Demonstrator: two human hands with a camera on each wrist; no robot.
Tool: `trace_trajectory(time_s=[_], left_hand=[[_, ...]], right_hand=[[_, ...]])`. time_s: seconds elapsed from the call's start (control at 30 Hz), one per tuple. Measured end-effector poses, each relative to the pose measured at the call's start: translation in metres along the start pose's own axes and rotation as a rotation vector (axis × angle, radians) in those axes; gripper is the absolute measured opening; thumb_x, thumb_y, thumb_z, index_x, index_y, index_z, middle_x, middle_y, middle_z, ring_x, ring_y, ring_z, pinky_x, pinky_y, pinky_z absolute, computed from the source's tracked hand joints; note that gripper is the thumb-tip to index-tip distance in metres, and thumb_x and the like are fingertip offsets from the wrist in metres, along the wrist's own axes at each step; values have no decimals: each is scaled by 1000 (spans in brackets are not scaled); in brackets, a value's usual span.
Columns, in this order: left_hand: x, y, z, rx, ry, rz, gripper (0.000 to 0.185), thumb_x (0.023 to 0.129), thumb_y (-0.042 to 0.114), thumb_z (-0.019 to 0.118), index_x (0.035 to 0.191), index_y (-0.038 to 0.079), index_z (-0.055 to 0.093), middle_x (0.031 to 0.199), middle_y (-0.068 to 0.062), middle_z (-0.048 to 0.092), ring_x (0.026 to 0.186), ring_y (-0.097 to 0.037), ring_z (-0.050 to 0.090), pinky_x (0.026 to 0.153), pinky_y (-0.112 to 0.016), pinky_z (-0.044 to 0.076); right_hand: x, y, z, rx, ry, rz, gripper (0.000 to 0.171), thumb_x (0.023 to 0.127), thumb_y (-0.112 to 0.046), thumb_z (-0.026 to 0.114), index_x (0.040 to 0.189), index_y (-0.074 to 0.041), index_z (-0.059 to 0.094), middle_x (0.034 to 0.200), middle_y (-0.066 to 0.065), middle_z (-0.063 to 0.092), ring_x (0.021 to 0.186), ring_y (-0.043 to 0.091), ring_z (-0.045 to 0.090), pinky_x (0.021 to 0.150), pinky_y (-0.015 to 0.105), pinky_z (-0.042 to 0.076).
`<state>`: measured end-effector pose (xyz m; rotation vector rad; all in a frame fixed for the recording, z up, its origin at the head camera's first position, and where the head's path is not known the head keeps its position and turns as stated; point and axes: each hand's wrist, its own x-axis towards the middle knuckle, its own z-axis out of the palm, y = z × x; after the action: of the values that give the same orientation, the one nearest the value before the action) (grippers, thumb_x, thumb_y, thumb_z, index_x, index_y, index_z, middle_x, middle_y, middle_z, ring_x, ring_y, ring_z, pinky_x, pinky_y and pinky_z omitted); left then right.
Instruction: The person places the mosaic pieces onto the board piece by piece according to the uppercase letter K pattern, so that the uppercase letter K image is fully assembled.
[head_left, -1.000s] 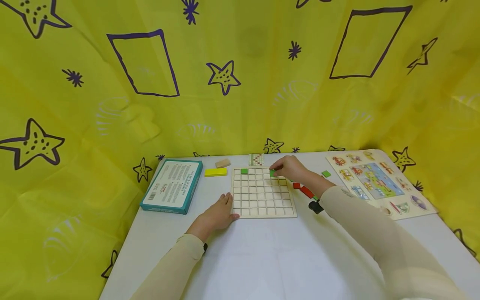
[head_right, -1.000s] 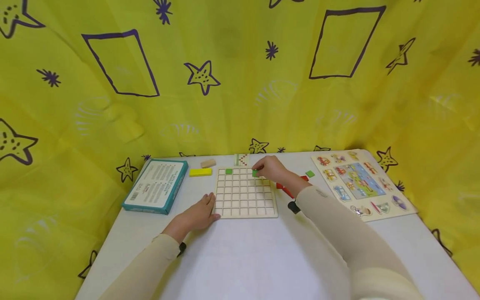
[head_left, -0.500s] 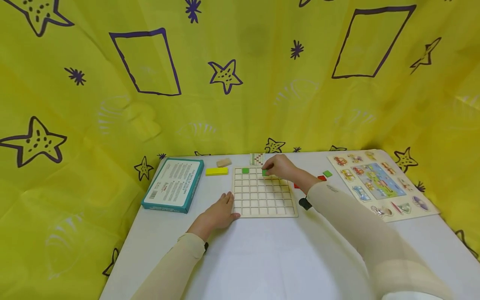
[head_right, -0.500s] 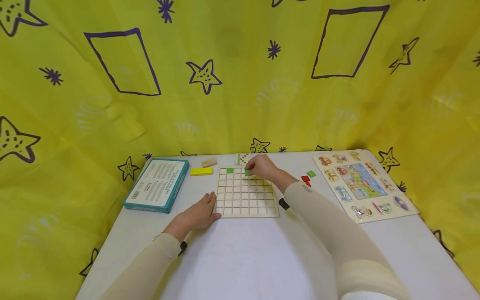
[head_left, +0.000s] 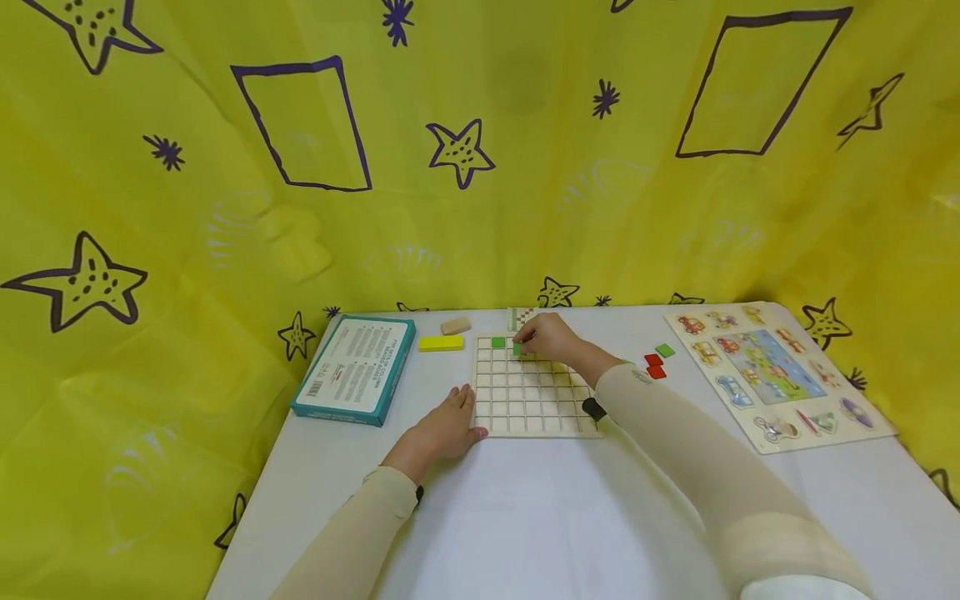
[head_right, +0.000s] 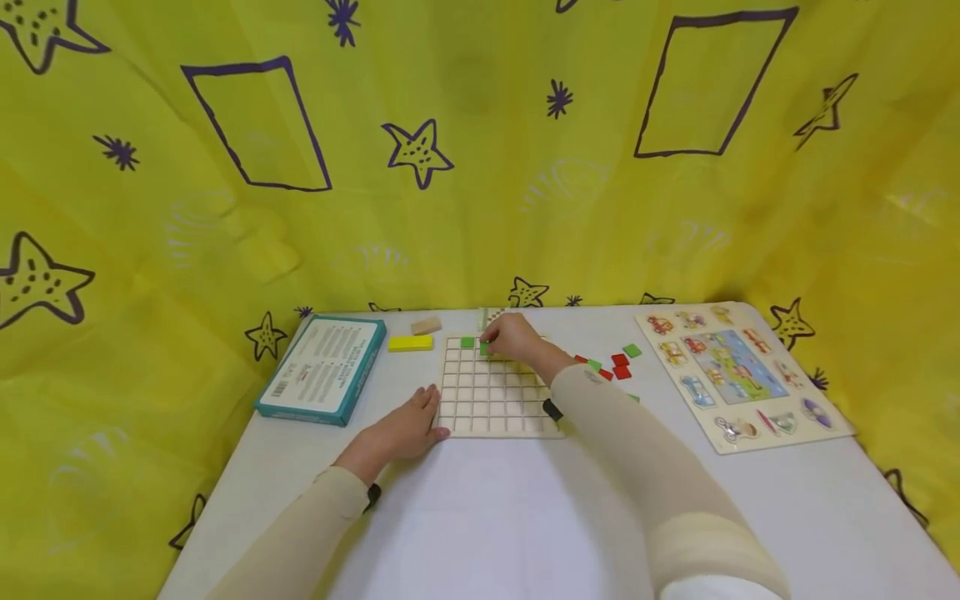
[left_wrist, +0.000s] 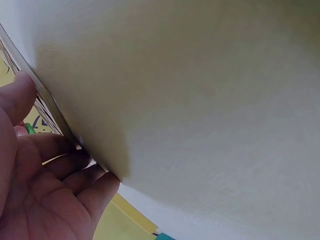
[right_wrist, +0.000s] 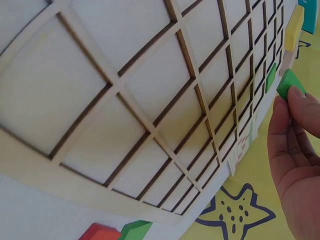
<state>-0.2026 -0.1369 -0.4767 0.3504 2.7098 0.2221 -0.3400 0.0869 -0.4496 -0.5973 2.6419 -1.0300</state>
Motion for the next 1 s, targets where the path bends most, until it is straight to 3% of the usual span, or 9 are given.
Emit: trace_trajectory(time_s=[0.27, 0.53, 0.73, 1.0], left_hand=[[1, 0, -1, -3, 6, 24, 82, 101, 50, 53, 159, 0, 22, 166, -14, 17, 153, -30, 14, 120, -41, 23], [4, -2, 3, 21, 14, 21, 83, 101, 51, 53, 159, 1, 22, 167, -13, 17, 153, -30, 14, 120, -40, 24], [3, -2, 4, -2, 10, 23, 82, 101, 50, 52, 159, 0, 21, 167, -14, 16, 153, -30, 13, 120, -41, 23], [3, -2, 4, 5, 15, 12, 82, 101, 50, 52, 159, 1, 21, 167, -13, 16, 153, -29, 14, 120, -41, 23]], right_hand=[[15, 0, 9, -26, 10, 0, 19, 91, -2, 73, 110, -1, 77, 109, 13, 72, 101, 27, 66, 78, 31, 57], [27, 1, 19, -53, 34, -38, 11, 88, -3, 77, 99, -2, 79, 110, 13, 73, 110, 31, 65, 97, 40, 53], [30, -2, 26, -29, 50, -23, 8, 89, -3, 77, 96, -2, 79, 107, 13, 74, 106, 31, 65, 92, 41, 55], [32, -8, 31, -44, 66, -16, 9, 89, -6, 77, 98, -3, 80, 107, 12, 74, 109, 31, 65, 95, 43, 53]])
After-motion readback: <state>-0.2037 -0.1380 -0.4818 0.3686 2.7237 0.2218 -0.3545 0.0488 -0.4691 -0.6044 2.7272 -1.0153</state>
